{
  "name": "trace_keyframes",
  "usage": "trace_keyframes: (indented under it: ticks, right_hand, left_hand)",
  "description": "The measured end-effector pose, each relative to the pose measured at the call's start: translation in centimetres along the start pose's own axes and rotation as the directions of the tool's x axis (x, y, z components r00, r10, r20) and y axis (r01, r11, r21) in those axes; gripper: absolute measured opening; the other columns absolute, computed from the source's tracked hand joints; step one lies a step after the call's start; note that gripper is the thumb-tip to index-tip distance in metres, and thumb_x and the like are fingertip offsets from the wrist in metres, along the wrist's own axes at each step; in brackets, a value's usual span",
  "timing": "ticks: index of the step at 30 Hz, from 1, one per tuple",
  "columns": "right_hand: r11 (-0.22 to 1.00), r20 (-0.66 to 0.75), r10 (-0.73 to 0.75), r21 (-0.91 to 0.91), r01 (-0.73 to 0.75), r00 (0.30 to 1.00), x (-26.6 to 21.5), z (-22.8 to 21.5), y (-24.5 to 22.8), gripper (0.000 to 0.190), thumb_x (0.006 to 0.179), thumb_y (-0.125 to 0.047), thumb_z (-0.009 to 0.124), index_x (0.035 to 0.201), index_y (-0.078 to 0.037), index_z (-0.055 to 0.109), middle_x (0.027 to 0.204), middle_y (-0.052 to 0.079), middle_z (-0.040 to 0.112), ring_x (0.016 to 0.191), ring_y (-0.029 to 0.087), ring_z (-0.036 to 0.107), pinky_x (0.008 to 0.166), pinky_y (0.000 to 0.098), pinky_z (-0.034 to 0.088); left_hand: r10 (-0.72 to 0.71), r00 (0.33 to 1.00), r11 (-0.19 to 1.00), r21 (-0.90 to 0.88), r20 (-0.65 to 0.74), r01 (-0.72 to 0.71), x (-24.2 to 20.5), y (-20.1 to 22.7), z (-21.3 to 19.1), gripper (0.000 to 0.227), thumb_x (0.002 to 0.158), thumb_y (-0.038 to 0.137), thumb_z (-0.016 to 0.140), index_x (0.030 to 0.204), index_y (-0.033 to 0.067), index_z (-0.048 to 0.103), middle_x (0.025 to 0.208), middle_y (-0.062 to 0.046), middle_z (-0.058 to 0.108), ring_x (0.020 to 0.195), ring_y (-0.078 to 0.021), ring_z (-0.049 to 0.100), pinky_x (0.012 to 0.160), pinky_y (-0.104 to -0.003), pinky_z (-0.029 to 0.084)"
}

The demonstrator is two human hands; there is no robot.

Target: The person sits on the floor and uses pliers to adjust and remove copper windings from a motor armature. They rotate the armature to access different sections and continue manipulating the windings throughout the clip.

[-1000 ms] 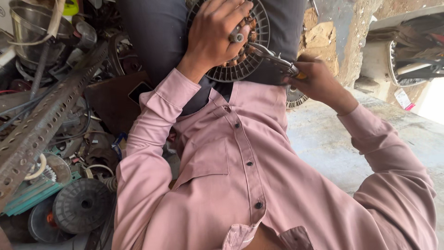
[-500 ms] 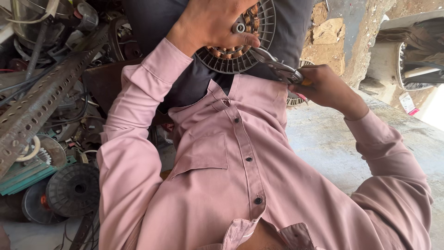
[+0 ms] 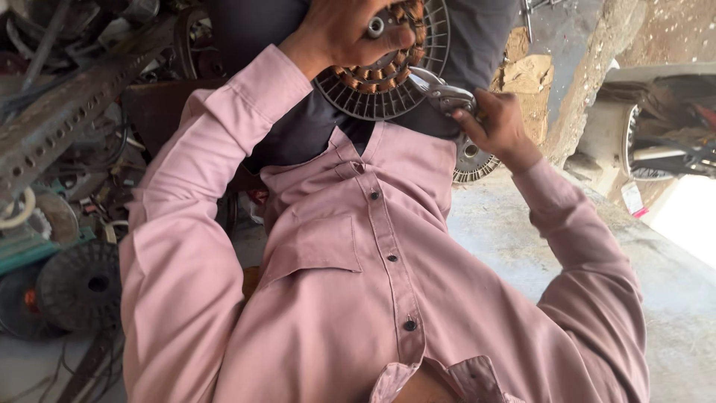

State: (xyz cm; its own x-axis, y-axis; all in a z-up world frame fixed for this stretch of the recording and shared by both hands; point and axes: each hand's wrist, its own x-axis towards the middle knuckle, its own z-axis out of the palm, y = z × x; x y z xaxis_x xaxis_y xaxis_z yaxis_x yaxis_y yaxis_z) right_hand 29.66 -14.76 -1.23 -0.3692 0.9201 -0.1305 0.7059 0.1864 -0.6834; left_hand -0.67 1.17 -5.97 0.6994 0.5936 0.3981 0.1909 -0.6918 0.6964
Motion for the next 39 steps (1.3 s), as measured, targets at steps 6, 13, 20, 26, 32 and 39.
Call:
trace_keyframes:
  ticks: [6,13,20,26,32,39]
  right_hand:
    - [0.995,0.051,0.098,-0.036,-0.097,0.994,-3.1,-0.3,-1.7,0.026,0.105,-0.022,0.071,0.093,-0.001,0.064,0.068,0.008,0.063,0.058,0.021,0.067,0.052,0.0361,0.049]
    - [0.996,-0.028,-0.08,-0.049,0.079,0.996,-0.7,1.8,2.0,0.03,0.108,-0.024,0.074,0.094,-0.004,0.056,0.062,0.009,0.062,0.058,0.024,0.068,0.051,0.0383,0.048]
    - [0.99,-0.029,0.073,-0.122,-0.076,0.997,-2.5,0.7,-2.0,0.025,0.104,-0.021,0.074,0.109,0.0,0.062,0.07,0.012,0.062,0.056,0.026,0.063,0.052,0.0396,0.047]
    - [1.0,0.121,-0.001,0.0,0.001,0.993,1.1,-1.7,-1.8,0.03,0.094,-0.021,0.081,0.101,0.002,0.063,0.073,0.014,0.063,0.063,0.025,0.063,0.06,0.0378,0.049]
    - [0.909,0.536,0.074,0.31,-0.278,0.841,-1.2,-3.3,1.5,0.027,0.092,-0.017,0.072,0.113,-0.001,0.067,0.089,0.005,0.073,0.078,0.013,0.067,0.071,0.0308,0.055]
    - [0.747,0.808,0.384,0.013,-0.665,0.447,0.5,-2.7,3.2,0.038,0.091,-0.031,0.071,0.119,-0.005,0.071,0.087,0.013,0.072,0.077,0.019,0.064,0.069,0.0358,0.053]
  left_hand:
    - [0.078,0.997,0.993,0.088,0.003,-0.078,-0.3,1.6,1.6,0.064,0.116,0.063,0.038,0.124,0.0082,0.07,0.105,-0.005,0.074,0.093,-0.0235,0.072,0.083,-0.038,0.058]
    - [-0.001,1.0,0.996,0.091,-0.028,0.004,-0.6,1.3,0.6,0.065,0.113,0.066,0.043,0.114,0.0082,0.074,0.092,-0.008,0.073,0.08,-0.0265,0.071,0.072,-0.04,0.055]
    - [-0.1,0.995,0.99,-0.093,0.032,0.102,0.3,3.5,-0.1,0.065,0.106,0.058,0.043,0.128,0.0027,0.071,0.096,-0.005,0.076,0.088,-0.0274,0.072,0.076,-0.043,0.054]
    - [0.07,0.987,0.997,0.021,-0.141,-0.068,-0.5,2.8,-1.1,0.058,0.114,0.054,0.048,0.133,0.0049,0.073,0.125,-0.009,0.074,0.107,-0.0284,0.072,0.091,-0.041,0.056]
    - [0.133,0.974,0.99,-0.025,-0.182,-0.14,-0.2,2.3,-1.3,0.064,0.115,0.058,0.043,0.131,0.0037,0.073,0.12,-0.009,0.074,0.11,-0.0301,0.071,0.097,-0.045,0.054]
    - [0.183,0.976,0.982,-0.023,-0.12,-0.187,0.5,2.5,-1.4,0.069,0.116,0.058,0.033,0.127,0.0019,0.072,0.122,-0.014,0.072,0.112,-0.0316,0.07,0.097,-0.044,0.054]
